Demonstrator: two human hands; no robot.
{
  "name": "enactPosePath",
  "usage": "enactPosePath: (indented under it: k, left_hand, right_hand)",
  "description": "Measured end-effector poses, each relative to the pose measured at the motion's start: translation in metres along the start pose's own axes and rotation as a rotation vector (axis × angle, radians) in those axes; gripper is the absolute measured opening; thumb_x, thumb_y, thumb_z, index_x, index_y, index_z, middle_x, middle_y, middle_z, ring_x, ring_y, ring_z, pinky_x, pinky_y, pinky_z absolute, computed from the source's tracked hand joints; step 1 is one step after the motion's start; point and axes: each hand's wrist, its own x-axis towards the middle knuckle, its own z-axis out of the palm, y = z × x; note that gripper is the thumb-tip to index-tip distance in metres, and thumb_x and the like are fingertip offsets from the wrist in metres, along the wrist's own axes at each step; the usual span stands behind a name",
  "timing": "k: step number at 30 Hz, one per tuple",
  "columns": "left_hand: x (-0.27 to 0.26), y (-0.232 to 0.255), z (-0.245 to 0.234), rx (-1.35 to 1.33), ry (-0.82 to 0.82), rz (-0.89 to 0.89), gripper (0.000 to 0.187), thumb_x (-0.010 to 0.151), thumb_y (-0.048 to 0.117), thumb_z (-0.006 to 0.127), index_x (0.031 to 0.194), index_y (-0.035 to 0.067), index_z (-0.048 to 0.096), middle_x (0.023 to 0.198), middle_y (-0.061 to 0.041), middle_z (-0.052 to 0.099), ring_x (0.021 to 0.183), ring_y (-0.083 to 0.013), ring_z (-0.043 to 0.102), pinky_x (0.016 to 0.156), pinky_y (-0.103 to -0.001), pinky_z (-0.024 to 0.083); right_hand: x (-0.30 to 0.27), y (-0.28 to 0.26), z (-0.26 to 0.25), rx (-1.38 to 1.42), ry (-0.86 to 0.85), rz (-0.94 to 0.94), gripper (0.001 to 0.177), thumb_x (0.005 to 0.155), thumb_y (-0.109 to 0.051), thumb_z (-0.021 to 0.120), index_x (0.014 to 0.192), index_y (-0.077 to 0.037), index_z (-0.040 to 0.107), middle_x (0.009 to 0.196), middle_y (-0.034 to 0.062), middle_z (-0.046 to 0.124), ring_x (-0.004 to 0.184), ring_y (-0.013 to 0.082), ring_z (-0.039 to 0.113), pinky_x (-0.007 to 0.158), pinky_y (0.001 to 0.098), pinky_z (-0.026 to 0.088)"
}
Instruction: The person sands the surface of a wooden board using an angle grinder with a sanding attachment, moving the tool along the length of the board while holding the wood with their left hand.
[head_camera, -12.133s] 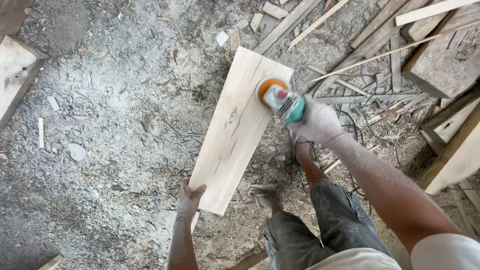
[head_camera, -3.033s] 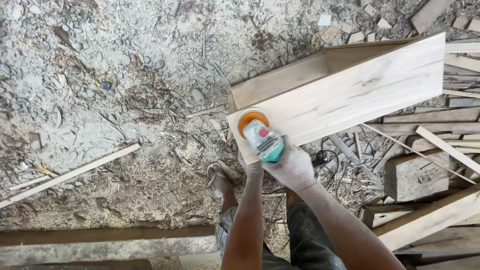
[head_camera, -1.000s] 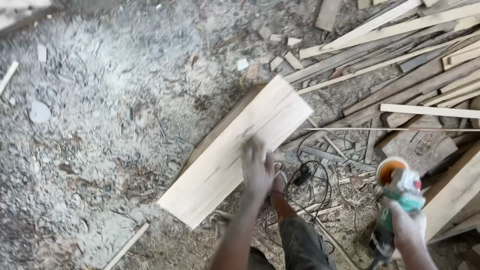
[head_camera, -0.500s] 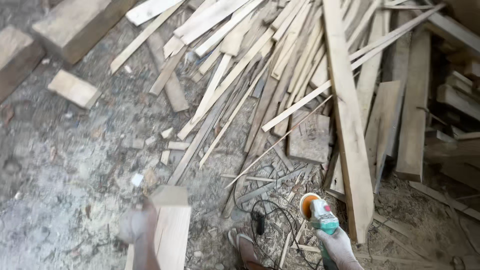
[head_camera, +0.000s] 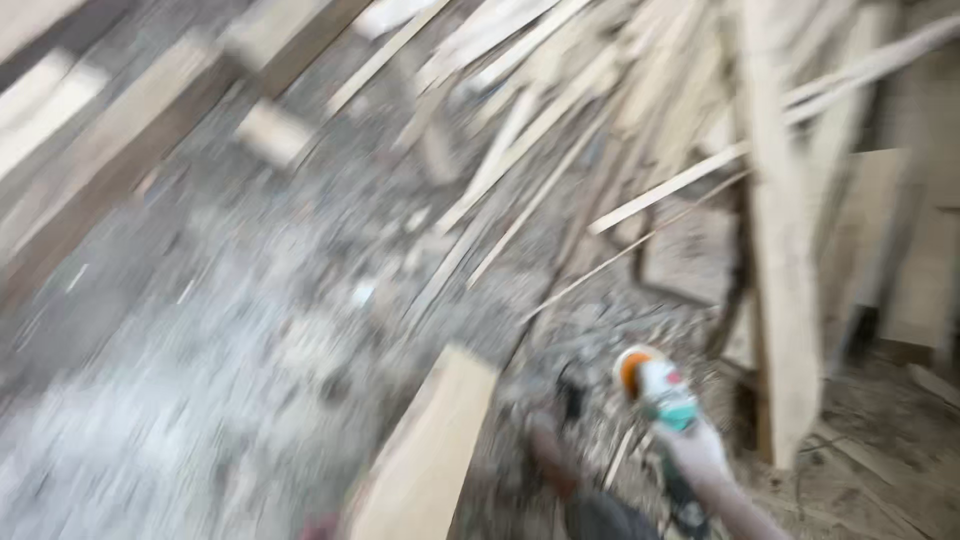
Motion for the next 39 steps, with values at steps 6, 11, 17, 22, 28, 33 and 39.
enactPosePath:
  k: [6, 11, 17, 22, 28, 33, 39]
  left_hand:
    - [-0.227, -0.017, -0.182, -0.287, 0.038, -0.2, 0.013, 0.085, -0.003, 0.07, 0.097, 0.002, 0.072, 0.076, -0.004, 0.068, 0.053, -0.0093, 0.056, 0.041, -0.024, 0.046]
    - [-0.218, -0.036, -0.18, -0.919, 0.137, -0.186, 0.025, 0.073, -0.012, 0.057, 0.089, 0.004, 0.067, 0.065, -0.001, 0.058, 0.047, -0.0052, 0.048, 0.039, -0.022, 0.043]
    - [-0.234, -0.114, -0.128, -0.924, 0.198, -0.24, 0.021, 0.072, -0.013, 0.053, 0.08, 0.006, 0.06, 0.066, -0.001, 0.06, 0.054, -0.0099, 0.055, 0.049, -0.025, 0.049]
    - [-0.263, -0.174, -0.078, -1.128, 0.357, -0.365, 0.021, 0.073, -0.013, 0.051, 0.082, 0.003, 0.06, 0.07, 0.001, 0.057, 0.059, -0.0078, 0.051, 0.056, -0.022, 0.042]
    - [-0.287, -0.238, -0.054, -1.011, 0.502, -0.405, 0.019, 0.082, -0.01, 0.048, 0.084, 0.001, 0.064, 0.075, 0.0, 0.059, 0.065, -0.0077, 0.049, 0.061, -0.021, 0.038]
    - [-0.283, -0.259, -0.037, -1.092, 0.632, -0.53, 0.01, 0.09, 0.004, 0.058, 0.085, 0.004, 0.067, 0.085, 0.001, 0.064, 0.08, -0.011, 0.059, 0.076, -0.026, 0.049]
    - [-0.248, -0.234, -0.057, -1.037, 0.722, -0.407, 0.017, 0.105, 0.017, 0.065, 0.106, 0.0, 0.062, 0.089, -0.007, 0.059, 0.08, -0.016, 0.051, 0.074, -0.029, 0.045]
  right_hand:
    - [-0.04, -0.019, -0.025, -0.109, -0.067, -0.15, 0.04, 0.091, -0.013, 0.072, 0.127, 0.001, 0.064, 0.109, 0.0109, 0.071, 0.086, 0.0182, 0.068, 0.077, 0.0325, 0.056]
    - [-0.066, -0.03, -0.021, 0.046, -0.168, -0.322, 0.034, 0.094, -0.007, 0.073, 0.125, 0.003, 0.064, 0.11, 0.0093, 0.07, 0.087, 0.0177, 0.068, 0.078, 0.0324, 0.056]
    - [-0.075, -0.031, -0.016, -0.028, -0.238, -0.316, 0.029, 0.096, -0.009, 0.069, 0.123, 0.002, 0.065, 0.107, 0.0103, 0.07, 0.086, 0.0186, 0.069, 0.078, 0.0344, 0.059]
    - [-0.071, -0.029, -0.026, -0.208, -0.253, -0.39, 0.03, 0.096, -0.009, 0.072, 0.122, 0.004, 0.067, 0.106, 0.0078, 0.07, 0.091, 0.0161, 0.067, 0.081, 0.0321, 0.055]
    - [-0.066, -0.032, -0.008, -0.405, -0.298, -0.513, 0.029, 0.096, -0.01, 0.075, 0.12, 0.005, 0.069, 0.104, 0.0096, 0.071, 0.092, 0.0167, 0.065, 0.081, 0.0319, 0.052]
    - [-0.089, -0.053, 0.045, -0.349, -0.361, -0.425, 0.031, 0.091, -0.011, 0.076, 0.118, 0.003, 0.068, 0.101, 0.0091, 0.071, 0.087, 0.0185, 0.066, 0.077, 0.0323, 0.053]
    - [-0.119, -0.063, 0.106, -0.418, -0.419, -0.632, 0.049, 0.086, -0.014, 0.078, 0.131, 0.0, 0.065, 0.118, 0.0085, 0.07, 0.097, 0.0161, 0.066, 0.087, 0.0295, 0.053]
